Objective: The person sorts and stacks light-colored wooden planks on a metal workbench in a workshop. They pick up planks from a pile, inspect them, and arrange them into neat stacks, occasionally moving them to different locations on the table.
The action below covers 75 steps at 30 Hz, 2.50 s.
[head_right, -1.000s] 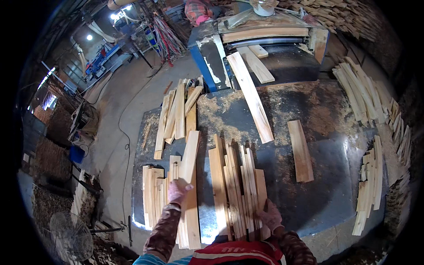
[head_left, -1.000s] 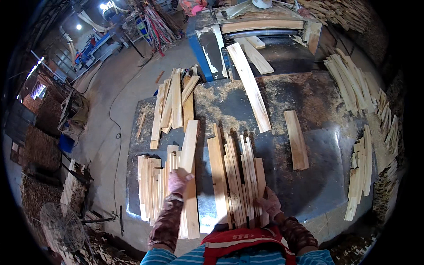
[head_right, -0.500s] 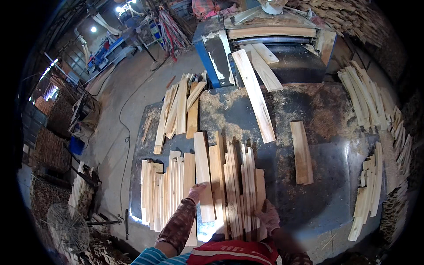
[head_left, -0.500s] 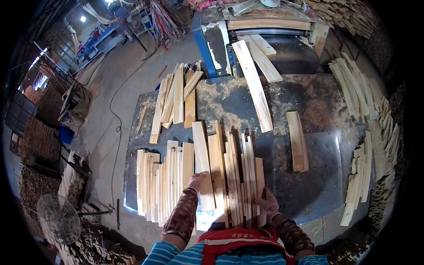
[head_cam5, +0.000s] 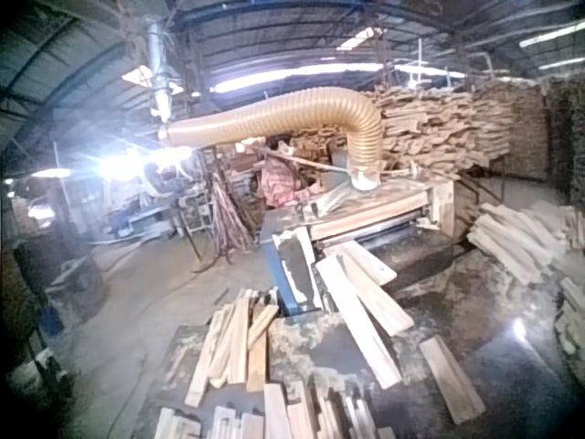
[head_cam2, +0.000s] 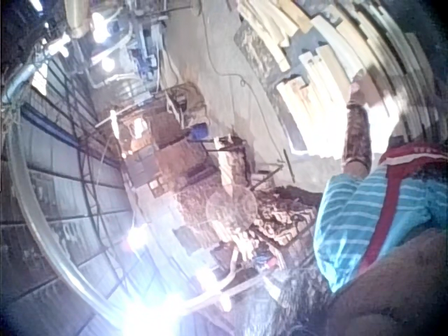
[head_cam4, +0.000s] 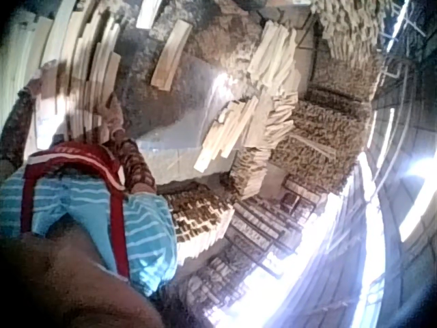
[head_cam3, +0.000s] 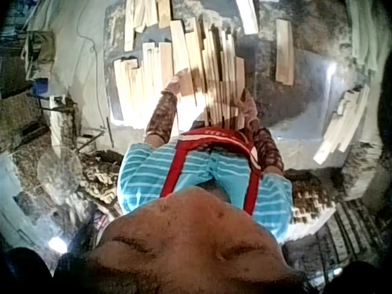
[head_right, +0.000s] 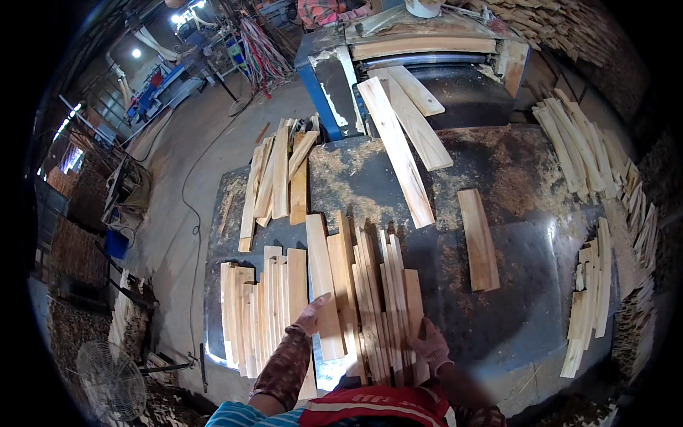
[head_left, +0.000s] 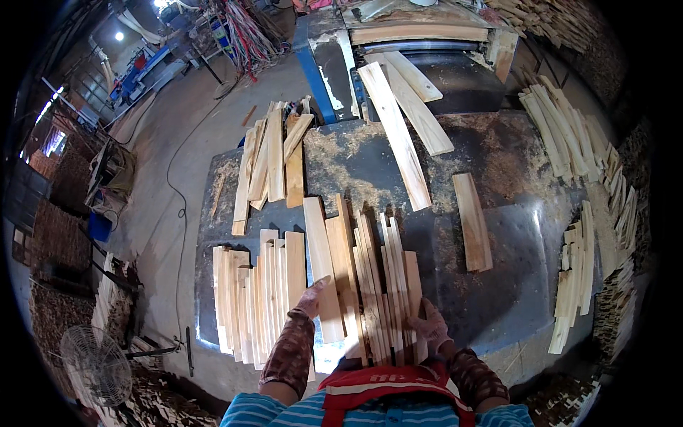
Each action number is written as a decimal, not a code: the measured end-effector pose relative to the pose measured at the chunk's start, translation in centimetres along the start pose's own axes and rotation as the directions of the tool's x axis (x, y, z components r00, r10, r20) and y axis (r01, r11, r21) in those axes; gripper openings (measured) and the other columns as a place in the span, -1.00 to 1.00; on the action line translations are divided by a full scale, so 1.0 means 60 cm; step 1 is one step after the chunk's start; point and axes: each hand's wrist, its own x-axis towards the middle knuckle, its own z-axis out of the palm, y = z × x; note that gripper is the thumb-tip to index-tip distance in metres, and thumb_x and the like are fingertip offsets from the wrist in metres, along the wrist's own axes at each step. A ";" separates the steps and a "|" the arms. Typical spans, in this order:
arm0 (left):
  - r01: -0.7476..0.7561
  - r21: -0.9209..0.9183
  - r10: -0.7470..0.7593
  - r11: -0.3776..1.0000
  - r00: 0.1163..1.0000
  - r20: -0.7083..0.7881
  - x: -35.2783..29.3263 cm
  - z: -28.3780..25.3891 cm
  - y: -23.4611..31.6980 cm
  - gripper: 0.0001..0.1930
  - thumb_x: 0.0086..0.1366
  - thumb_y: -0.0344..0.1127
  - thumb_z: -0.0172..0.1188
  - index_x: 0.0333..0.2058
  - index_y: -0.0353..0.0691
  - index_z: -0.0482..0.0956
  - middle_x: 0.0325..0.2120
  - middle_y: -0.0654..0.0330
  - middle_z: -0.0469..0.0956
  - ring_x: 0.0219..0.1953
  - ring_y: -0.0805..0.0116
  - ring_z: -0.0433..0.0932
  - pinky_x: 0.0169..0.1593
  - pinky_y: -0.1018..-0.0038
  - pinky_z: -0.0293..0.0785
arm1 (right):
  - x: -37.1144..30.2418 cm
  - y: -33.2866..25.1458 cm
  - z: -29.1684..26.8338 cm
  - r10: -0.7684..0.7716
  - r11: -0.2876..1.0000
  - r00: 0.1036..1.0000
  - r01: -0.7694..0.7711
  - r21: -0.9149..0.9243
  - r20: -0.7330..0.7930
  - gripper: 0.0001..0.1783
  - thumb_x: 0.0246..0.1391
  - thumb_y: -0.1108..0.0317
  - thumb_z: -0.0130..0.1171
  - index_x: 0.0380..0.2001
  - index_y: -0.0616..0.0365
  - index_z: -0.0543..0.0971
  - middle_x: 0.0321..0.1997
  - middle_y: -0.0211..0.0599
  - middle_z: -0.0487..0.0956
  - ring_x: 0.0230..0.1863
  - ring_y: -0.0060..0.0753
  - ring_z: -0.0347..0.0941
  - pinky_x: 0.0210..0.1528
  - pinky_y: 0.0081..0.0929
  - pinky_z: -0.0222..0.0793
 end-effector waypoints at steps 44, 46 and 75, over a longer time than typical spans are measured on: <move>-0.231 -0.329 0.283 0.916 0.952 0.119 -0.062 0.385 0.239 -0.34 0.26 0.19 0.21 0.07 -0.29 0.41 -0.24 0.06 0.57 -0.21 0.18 0.58 0.02 0.14 0.54 | 0.182 -0.458 -0.275 -0.806 0.582 0.546 0.663 -0.470 -0.227 -0.55 0.20 0.02 0.16 0.03 0.05 0.48 0.04 -0.19 0.56 -0.01 -0.20 0.53 0.02 -0.25 0.48; -0.189 -0.376 0.273 0.907 0.945 0.182 -0.044 0.364 0.255 -0.28 0.26 0.30 0.13 0.09 -0.25 0.37 -0.25 0.05 0.56 -0.21 0.17 0.57 0.00 0.14 0.52 | 0.275 -0.478 -0.347 -0.749 0.642 0.520 0.415 -0.645 -0.411 -0.18 0.18 -0.12 0.12 0.37 0.02 0.14 0.37 -0.04 0.24 0.30 -0.01 0.29 0.31 -0.16 0.26; -0.210 -0.272 0.209 0.939 0.977 -0.033 -0.152 0.170 0.136 -0.18 0.27 0.41 -0.01 0.19 -0.22 0.32 -0.24 -0.06 0.60 -0.28 0.05 0.62 -0.13 0.10 0.59 | 0.252 -0.585 0.035 -0.712 0.690 0.690 0.722 0.052 -0.125 -0.07 0.22 -0.17 0.02 0.42 0.23 0.02 0.48 0.18 0.06 0.49 0.00 0.03 0.45 -0.34 0.07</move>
